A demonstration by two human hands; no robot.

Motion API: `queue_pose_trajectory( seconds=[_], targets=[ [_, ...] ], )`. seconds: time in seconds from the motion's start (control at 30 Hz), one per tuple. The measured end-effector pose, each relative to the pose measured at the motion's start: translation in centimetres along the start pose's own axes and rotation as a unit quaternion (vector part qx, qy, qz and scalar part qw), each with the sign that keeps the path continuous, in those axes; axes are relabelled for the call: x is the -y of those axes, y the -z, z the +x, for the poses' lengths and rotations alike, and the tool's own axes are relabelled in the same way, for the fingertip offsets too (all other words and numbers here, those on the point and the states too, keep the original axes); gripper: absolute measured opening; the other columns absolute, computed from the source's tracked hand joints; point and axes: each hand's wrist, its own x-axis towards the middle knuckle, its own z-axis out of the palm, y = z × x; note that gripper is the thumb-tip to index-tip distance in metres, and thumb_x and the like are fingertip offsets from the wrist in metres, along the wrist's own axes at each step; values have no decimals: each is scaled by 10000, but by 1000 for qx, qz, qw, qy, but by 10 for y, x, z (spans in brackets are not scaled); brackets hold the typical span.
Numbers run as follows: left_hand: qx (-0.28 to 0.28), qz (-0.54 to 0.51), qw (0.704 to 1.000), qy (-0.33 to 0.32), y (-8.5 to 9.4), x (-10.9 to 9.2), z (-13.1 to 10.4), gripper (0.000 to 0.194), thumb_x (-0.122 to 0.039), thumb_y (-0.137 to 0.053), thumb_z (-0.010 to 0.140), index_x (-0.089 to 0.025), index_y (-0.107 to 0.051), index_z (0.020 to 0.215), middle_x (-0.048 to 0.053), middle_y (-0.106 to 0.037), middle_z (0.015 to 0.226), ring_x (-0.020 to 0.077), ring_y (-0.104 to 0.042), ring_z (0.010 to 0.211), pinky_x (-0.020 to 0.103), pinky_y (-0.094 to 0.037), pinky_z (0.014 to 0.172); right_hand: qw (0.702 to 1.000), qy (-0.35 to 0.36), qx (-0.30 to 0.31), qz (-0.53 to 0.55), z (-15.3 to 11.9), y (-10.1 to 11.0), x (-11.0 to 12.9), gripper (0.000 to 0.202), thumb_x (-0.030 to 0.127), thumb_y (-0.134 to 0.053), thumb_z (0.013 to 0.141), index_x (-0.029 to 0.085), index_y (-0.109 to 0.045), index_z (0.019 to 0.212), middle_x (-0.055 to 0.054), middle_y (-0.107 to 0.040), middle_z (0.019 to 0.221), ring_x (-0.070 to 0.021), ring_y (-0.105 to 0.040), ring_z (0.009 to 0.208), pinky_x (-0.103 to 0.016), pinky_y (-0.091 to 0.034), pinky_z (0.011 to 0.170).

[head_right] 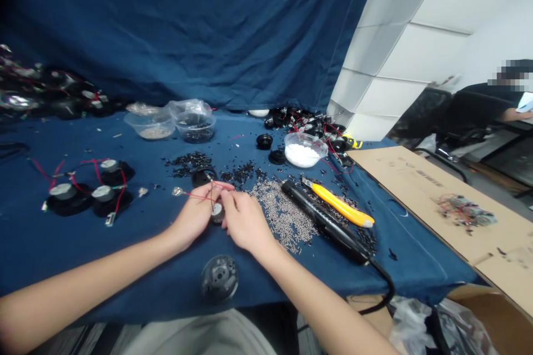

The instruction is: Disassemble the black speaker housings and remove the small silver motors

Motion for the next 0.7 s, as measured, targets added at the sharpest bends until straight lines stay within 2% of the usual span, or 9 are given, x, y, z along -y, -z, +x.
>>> queue_pose_trajectory(
  seconds=[0.13,0.23,0.37,0.5,0.6,0.7],
  targets=[
    [-18,-9,1000,-4,-2,0,-1,219,-350,-493,923,-177,-604,848,-25,-605,579,115,-521,470,248,-454,536,994,-12,-58,-95,14,-7,5,586,510,-309,1022,177,-576,620,-37,-566,505,-144,-540,462,-240,-383,504],
    [-39,-19,999,0,-3,3,-1,191,-334,-528,896,-167,-620,881,7,-667,700,130,-584,600,259,-486,641,985,-5,-82,-153,17,-9,6,541,473,-333,1024,177,-628,681,-70,-626,603,-174,-578,547,-255,-367,532],
    [-68,-31,997,4,-8,7,0,183,-290,-539,857,-148,-651,880,52,-702,819,163,-639,789,271,-493,757,978,-7,-85,-190,13,-10,5,473,396,-331,1028,180,-683,797,-88,-691,784,-201,-634,722,-268,-404,652],
    [-82,-29,996,-14,-11,8,4,198,-229,-484,850,-144,-661,831,47,-690,764,162,-626,737,267,-486,732,974,-22,-82,-209,10,-11,8,477,353,-279,1035,182,-698,883,-97,-703,889,-222,-654,852,-272,-429,748],
    [-88,-12,996,-24,-11,8,6,194,-204,-472,848,-154,-659,852,22,-656,686,162,-596,672,260,-473,675,968,-42,-77,-233,9,-11,12,530,398,-254,1034,171,-706,877,-111,-693,822,-231,-655,761,-277,-432,690],
    [-81,1,996,-30,-11,9,5,195,-166,-464,833,-167,-657,862,10,-648,670,165,-590,657,265,-471,685,971,-49,-71,-221,9,-10,15,559,443,-236,1033,188,-713,892,-92,-681,756,-221,-644,686,-275,-427,648]
  ],
)
